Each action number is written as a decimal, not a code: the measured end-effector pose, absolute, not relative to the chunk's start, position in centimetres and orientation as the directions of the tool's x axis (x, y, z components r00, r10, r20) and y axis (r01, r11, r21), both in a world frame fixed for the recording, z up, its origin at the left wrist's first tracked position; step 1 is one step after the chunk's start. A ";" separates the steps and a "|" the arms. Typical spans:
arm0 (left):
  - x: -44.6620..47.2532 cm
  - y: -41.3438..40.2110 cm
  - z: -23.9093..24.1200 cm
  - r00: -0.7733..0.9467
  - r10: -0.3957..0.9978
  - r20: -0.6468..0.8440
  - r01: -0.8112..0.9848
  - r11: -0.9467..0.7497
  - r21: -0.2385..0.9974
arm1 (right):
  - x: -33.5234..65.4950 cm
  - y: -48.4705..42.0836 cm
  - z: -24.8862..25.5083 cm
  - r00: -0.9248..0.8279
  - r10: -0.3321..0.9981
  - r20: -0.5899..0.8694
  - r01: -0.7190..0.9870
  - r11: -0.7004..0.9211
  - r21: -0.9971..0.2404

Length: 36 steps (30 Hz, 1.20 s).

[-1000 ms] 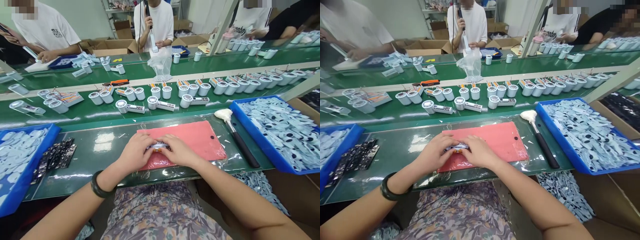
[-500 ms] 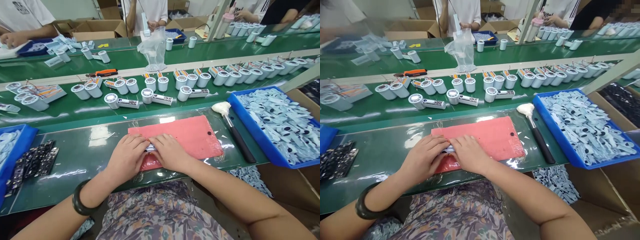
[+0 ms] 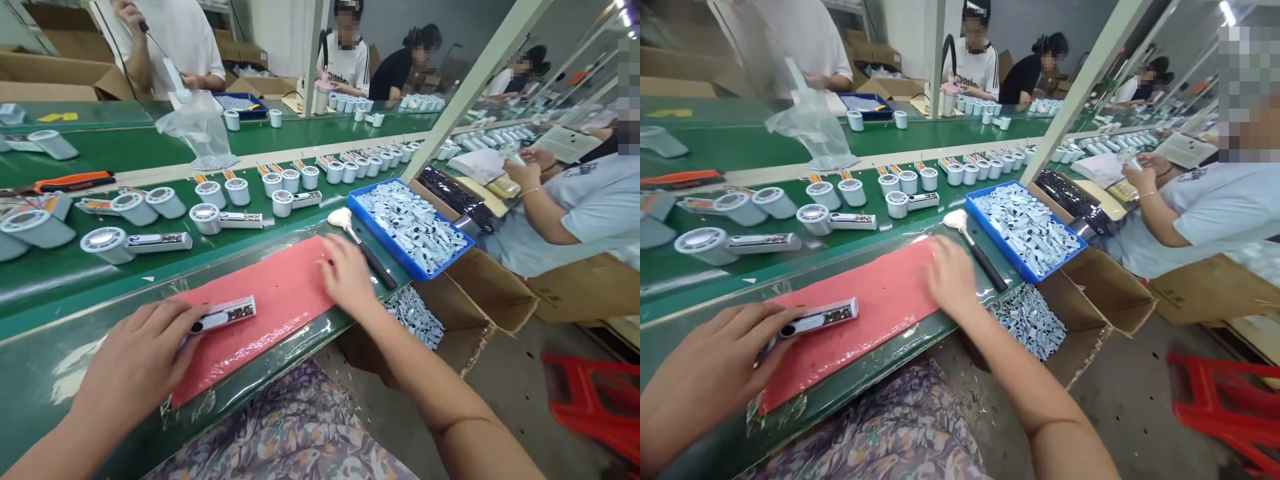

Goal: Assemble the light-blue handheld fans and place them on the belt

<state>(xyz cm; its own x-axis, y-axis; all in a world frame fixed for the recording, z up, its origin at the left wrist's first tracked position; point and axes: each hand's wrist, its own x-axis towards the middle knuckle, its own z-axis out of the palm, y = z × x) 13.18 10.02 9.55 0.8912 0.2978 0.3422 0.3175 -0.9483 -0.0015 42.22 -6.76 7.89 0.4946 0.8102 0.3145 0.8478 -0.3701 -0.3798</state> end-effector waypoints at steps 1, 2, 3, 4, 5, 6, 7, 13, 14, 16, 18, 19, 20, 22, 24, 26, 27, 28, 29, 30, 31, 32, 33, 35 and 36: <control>13.5 10.1 9.7 0.889 0.315 0.332 0.324 -0.946 0.031 | 44.0 -8.0 7.8 0.621 0.732 0.281 0.778 -0.531 -0.335; 14.0 10.0 10.0 0.886 0.335 0.322 0.332 -0.941 0.067 | 45.5 -9.0 7.7 0.710 0.663 0.236 0.703 -0.652 -0.284; 14.7 10.0 10.2 0.881 0.360 0.307 0.347 -0.933 0.099 | 46.9 -9.7 7.5 0.761 0.620 0.191 0.648 -0.726 -0.230; 15.6 9.9 10.4 0.877 0.387 0.285 0.367 -0.922 0.122 | 47.9 -10.3 7.5 0.786 0.597 0.158 0.618 -0.762 -0.195; 16.5 9.8 10.6 0.878 0.410 0.246 0.388 -0.912 0.135 | 48.7 -10.6 7.4 0.794 0.592 0.137 0.607 -0.775 -0.174; 17.5 9.7 10.7 0.880 0.431 0.200 0.411 -0.902 0.135 | 49.1 -10.8 7.4 0.792 0.597 0.128 0.610 -0.773 -0.171; 18.3 9.6 10.7 0.879 0.452 0.152 0.436 -0.891 0.124 | 49.3 -11.0 7.4 0.786 0.605 0.129 0.618 -0.765 -0.181; 20.8 9.6 10.5 0.832 0.555 -0.009 0.553 -0.828 0.091 | 46.7 -12.8 8.1 0.722 0.672 0.165 0.669 -0.617 -0.414; 20.9 9.8 10.6 0.828 0.559 -0.033 0.560 -0.823 0.099 | 45.6 -13.2 8.3 0.684 0.708 0.176 0.679 -0.530 -0.508; 21.0 10.3 10.9 0.823 0.562 -0.078 0.568 -0.815 0.116 | 43.2 -13.5 8.6 0.571 0.787 0.233 0.703 -0.322 -0.634; 21.2 10.6 11.2 0.818 0.565 -0.108 0.575 -0.808 0.129 | 40.7 -13.3 8.7 0.444 0.844 0.302 0.745 -0.160 -0.648; 21.3 10.7 11.3 0.816 0.567 -0.114 0.578 -0.805 0.130 | 39.6 -13.0 8.6 0.388 0.862 0.326 0.765 -0.104 -0.636; 21.3 10.7 11.3 0.815 0.568 -0.113 0.579 -0.806 0.126 | 38.7 -12.7 8.5 0.342 0.880 0.330 0.785 -0.074 -0.616; 21.3 10.5 11.4 0.817 0.567 -0.106 0.576 -0.809 0.115 | 37.5 -12.2 8.1 0.277 0.921 0.273 0.834 -0.089 -0.544; 21.3 10.2 11.4 0.819 0.564 -0.103 0.573 -0.812 0.111 | 37.3 -11.9 7.9 0.242 0.953 0.182 0.883 -0.139 -0.448; 21.2 10.0 11.4 0.816 0.567 -0.111 0.577 -0.809 0.110 | 37.8 -12.0 8.3 0.233 0.957 0.174 0.895 -0.141 -0.424; 21.2 10.0 11.4 0.812 0.572 -0.115 0.582 -0.805 0.112 | 38.0 -12.1 8.6 0.237 0.946 0.221 0.888 -0.119 -0.444; 21.2 10.0 11.4 0.809 0.576 -0.114 0.587 -0.801 0.115 | 38.3 -12.2 8.9 0.250 0.925 0.287 0.879 -0.092 -0.468; 21.3 10.1 11.4 0.807 0.580 -0.111 0.590 -0.799 0.120 | 38.4 -12.3 9.2 0.271 0.893 0.360 0.870 -0.067 -0.488; 21.3 10.2 11.4 0.807 0.581 -0.105 0.590 -0.798 0.126 | 38.4 -12.3 9.4 0.292 0.861 0.416 0.865 -0.052 -0.498; 21.3 10.3 11.3 0.809 0.579 -0.096 0.587 -0.799 0.132 | 38.3 -12.3 9.4 0.304 0.846 0.438 0.867 -0.055 -0.495; 21.3 10.4 11.2 0.813 0.576 -0.087 0.582 -0.802 0.137 | 38.1 -12.3 9.3 0.303 0.853 0.426 0.875 -0.072 -0.479; 21.3 10.4 11.1 0.817 0.571 -0.077 0.576 -0.805 0.141 | 37.9 -12.2 9.0 0.285 0.878 0.384 0.886 -0.088 -0.455; 21.3 10.2 11.0 0.823 0.564 -0.057 0.566 -0.811 0.145 | 37.5 -12.1 8.2 0.226 0.938 0.261 0.910 -0.109 -0.399; 21.2 10.0 11.0 0.827 0.560 -0.048 0.561 -0.815 0.145 | 37.5 -12.2 7.8 0.204 0.954 0.218 0.919 -0.110 -0.379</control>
<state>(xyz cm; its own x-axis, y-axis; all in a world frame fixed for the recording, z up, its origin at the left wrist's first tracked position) 21.19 10.01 11.00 0.8268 0.5604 -0.0476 0.5609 -0.8152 0.1445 37.51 -12.19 7.78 0.2039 0.9544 0.2181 0.9189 -0.1098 -0.3788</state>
